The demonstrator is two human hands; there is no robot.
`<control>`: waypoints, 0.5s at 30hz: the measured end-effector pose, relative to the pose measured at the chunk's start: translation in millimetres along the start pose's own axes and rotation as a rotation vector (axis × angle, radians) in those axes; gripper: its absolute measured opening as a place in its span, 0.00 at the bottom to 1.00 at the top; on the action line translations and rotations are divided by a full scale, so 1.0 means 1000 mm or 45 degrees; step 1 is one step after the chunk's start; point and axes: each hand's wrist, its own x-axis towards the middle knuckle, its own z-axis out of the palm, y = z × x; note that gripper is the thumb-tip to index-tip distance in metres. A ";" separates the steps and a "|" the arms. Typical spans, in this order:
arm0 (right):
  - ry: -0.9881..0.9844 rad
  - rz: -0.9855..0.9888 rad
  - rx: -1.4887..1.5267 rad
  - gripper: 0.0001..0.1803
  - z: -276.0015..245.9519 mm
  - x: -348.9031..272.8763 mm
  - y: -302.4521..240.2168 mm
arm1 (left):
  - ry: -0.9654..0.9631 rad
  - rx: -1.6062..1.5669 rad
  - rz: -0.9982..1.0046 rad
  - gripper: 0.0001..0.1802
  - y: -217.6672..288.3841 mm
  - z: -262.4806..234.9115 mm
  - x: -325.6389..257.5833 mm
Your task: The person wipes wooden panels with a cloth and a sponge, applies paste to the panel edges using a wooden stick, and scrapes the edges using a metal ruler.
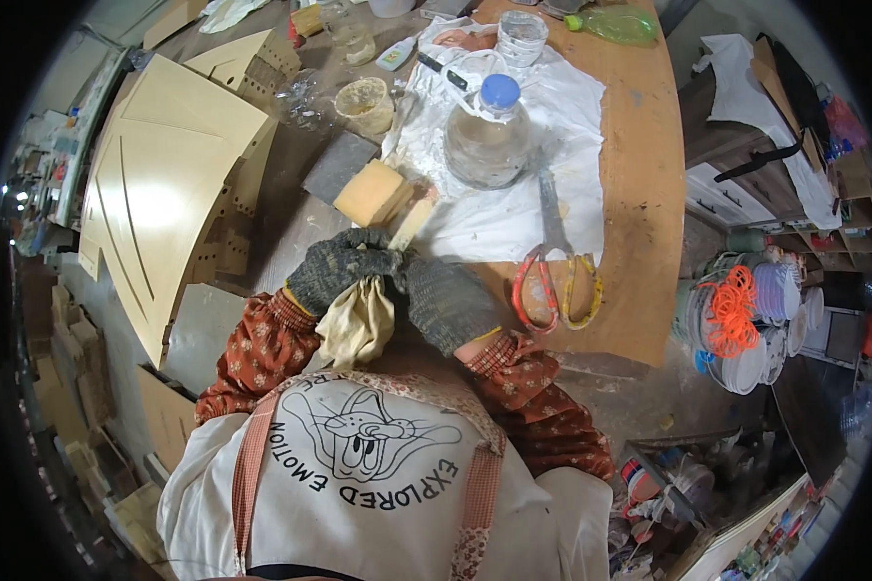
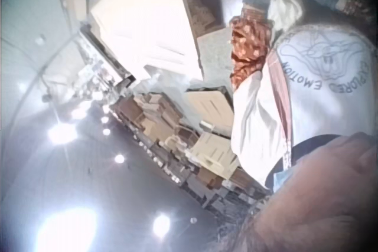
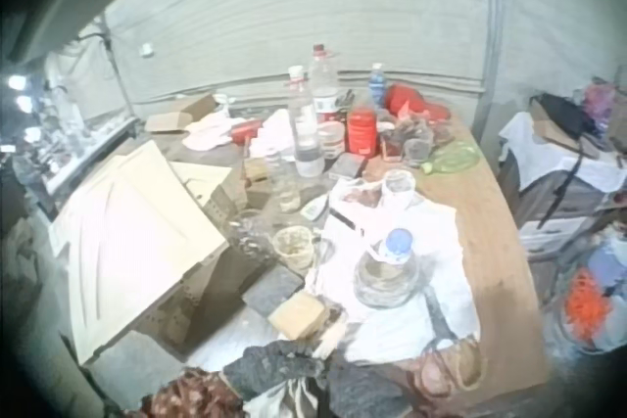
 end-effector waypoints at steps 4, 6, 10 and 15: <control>0.183 -0.148 0.106 0.19 0.002 -0.018 0.022 | 0.046 0.591 0.127 0.14 0.000 -0.006 0.004; 0.258 -0.018 0.144 0.22 -0.015 -0.032 0.034 | -0.017 0.429 0.062 0.13 -0.003 -0.005 0.000; 0.732 -0.043 -0.381 0.14 0.018 -0.053 0.084 | 0.041 -0.127 -0.061 0.11 0.018 0.018 0.000; 0.002 0.212 -0.375 0.15 -0.029 -0.059 0.044 | 0.035 -1.032 -0.474 0.14 0.017 0.033 0.020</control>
